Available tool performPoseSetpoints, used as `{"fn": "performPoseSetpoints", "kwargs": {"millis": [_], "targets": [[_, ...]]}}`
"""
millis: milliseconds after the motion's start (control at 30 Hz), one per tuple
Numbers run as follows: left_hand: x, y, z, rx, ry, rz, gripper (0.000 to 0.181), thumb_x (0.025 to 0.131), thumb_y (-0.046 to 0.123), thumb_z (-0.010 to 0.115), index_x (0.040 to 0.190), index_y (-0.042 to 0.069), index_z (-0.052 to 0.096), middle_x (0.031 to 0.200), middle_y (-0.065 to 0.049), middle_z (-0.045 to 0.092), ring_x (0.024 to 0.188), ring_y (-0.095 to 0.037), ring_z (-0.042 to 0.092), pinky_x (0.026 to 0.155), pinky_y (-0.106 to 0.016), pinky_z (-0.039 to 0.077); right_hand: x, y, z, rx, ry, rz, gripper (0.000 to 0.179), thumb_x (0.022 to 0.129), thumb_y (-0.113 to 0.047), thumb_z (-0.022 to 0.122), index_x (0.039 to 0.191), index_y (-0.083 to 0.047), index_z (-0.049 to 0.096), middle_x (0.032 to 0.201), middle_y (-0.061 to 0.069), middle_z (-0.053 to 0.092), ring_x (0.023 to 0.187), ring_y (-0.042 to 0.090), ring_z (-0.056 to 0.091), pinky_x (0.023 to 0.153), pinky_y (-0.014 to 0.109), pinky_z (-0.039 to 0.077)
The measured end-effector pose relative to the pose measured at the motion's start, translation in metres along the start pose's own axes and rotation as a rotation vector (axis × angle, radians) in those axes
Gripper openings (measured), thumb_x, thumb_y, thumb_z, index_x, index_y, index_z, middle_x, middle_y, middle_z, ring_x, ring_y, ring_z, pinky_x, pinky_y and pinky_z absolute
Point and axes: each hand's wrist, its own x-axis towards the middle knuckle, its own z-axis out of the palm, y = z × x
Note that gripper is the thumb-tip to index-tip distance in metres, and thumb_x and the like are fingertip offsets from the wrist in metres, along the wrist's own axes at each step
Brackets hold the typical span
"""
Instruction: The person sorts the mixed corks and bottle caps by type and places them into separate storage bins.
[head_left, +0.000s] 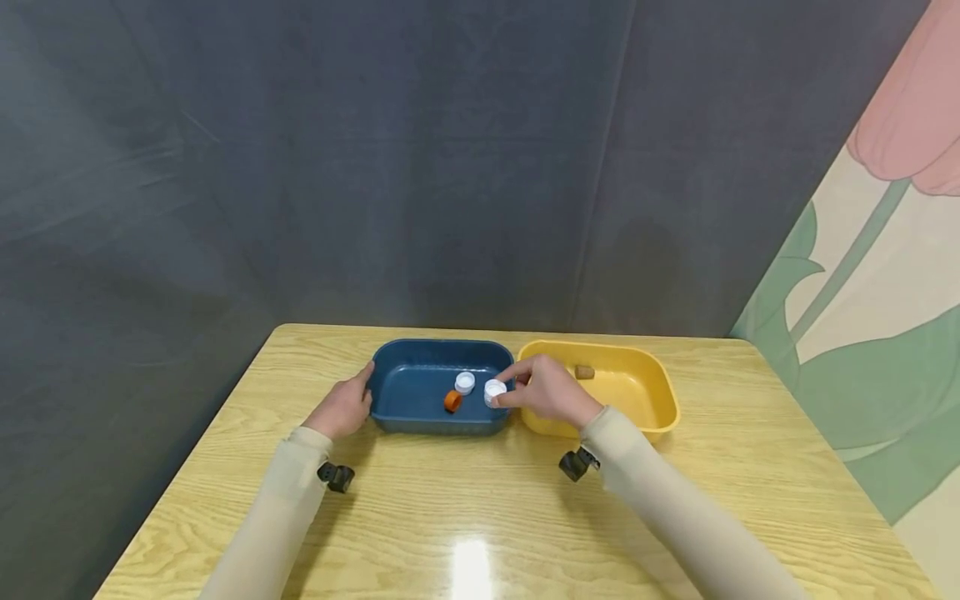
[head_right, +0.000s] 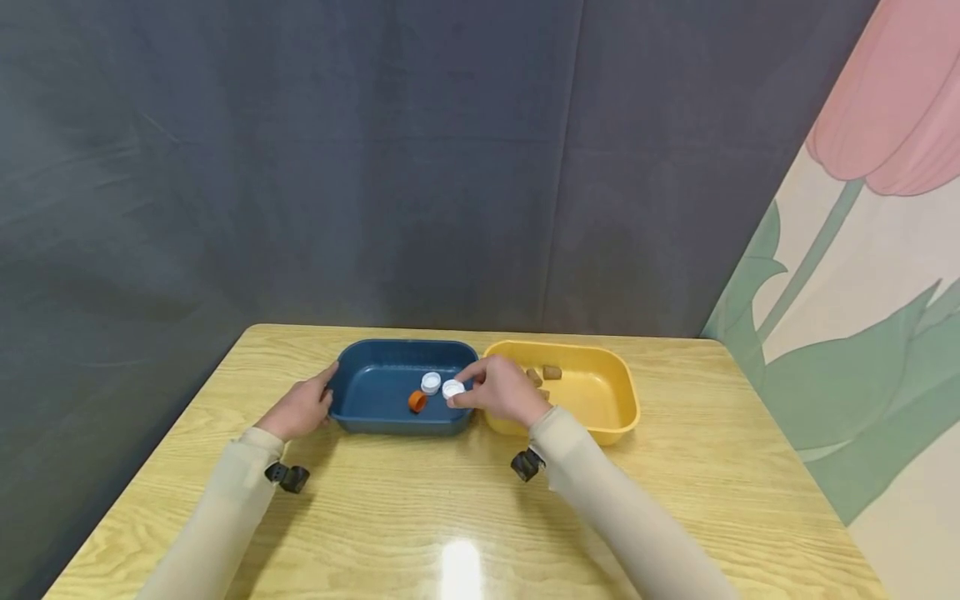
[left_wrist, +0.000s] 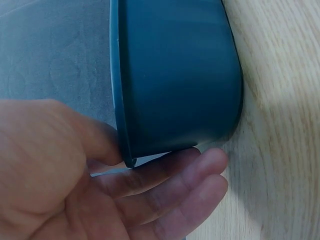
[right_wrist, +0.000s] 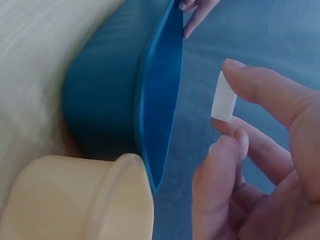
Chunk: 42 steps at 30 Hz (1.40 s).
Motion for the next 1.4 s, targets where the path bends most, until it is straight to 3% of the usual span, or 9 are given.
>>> {"fn": "performPoseSetpoints", "kwargs": {"millis": [100,367,633,900,1133,1400], "targets": [[0.0,0.0,0.0,-0.001,0.0,0.001,0.059,0.104,0.006,0.037,0.158,-0.006,0.014,0.068,-0.008,0.054,0.049,-0.014,0.047,0.054,-0.03,0.042,0.008,-0.003,-0.002,0.027,-0.015,0.003,0.027,0.081,-0.027,0.084,0.104,-0.013,0.08,0.053,-0.002,0.04,0.042,0.014,0.033,0.046,0.026,0.026],[-0.001,0.003,-0.002,0.01,0.004,0.005,0.059,0.104,0.005,0.038,0.157,-0.007,0.015,0.069,-0.008,0.054,0.049,-0.013,0.046,0.054,-0.03,0.042,0.027,-0.01,-0.004,0.064,-0.026,0.047,0.028,0.081,-0.028,0.084,0.103,-0.013,0.08,0.057,0.0,0.044,0.045,0.016,0.041,0.048,0.026,0.038],[-0.002,0.004,-0.003,0.002,-0.009,-0.001,0.059,0.104,0.005,0.038,0.157,-0.007,0.015,0.078,-0.011,0.057,0.052,-0.013,0.05,0.056,-0.03,0.044,0.044,-0.012,0.001,0.075,-0.031,0.091,0.03,0.081,-0.031,0.084,0.105,-0.014,0.079,0.081,0.005,0.067,0.055,0.02,0.051,0.052,0.028,0.049],[-0.001,0.002,-0.002,0.002,-0.013,-0.011,0.06,0.105,0.006,0.038,0.158,-0.006,0.013,0.068,-0.008,0.054,0.051,-0.014,0.05,0.055,-0.03,0.043,0.06,-0.009,0.017,0.078,-0.039,0.129,0.028,0.081,-0.026,0.084,0.104,-0.011,0.079,0.084,0.011,0.066,0.051,0.014,0.042,0.047,0.025,0.043],[-0.001,0.0,-0.002,0.014,-0.011,-0.012,0.059,0.105,0.006,0.038,0.158,-0.006,0.014,0.07,-0.008,0.054,0.051,-0.014,0.05,0.056,-0.03,0.043,0.069,-0.008,0.03,0.011,-0.033,0.12,0.028,0.08,-0.026,0.085,0.102,-0.009,0.079,0.089,0.003,0.072,0.056,0.015,0.049,0.05,0.026,0.043],[-0.002,0.004,-0.002,0.011,-0.015,0.0,0.059,0.104,0.006,0.038,0.157,-0.007,0.014,0.069,-0.008,0.054,0.05,-0.013,0.048,0.054,-0.029,0.042,0.069,-0.01,0.035,-0.069,-0.038,0.115,0.026,0.081,-0.028,0.084,0.099,-0.01,0.08,0.097,0.003,0.072,0.077,0.019,0.06,0.066,0.03,0.052]]}}
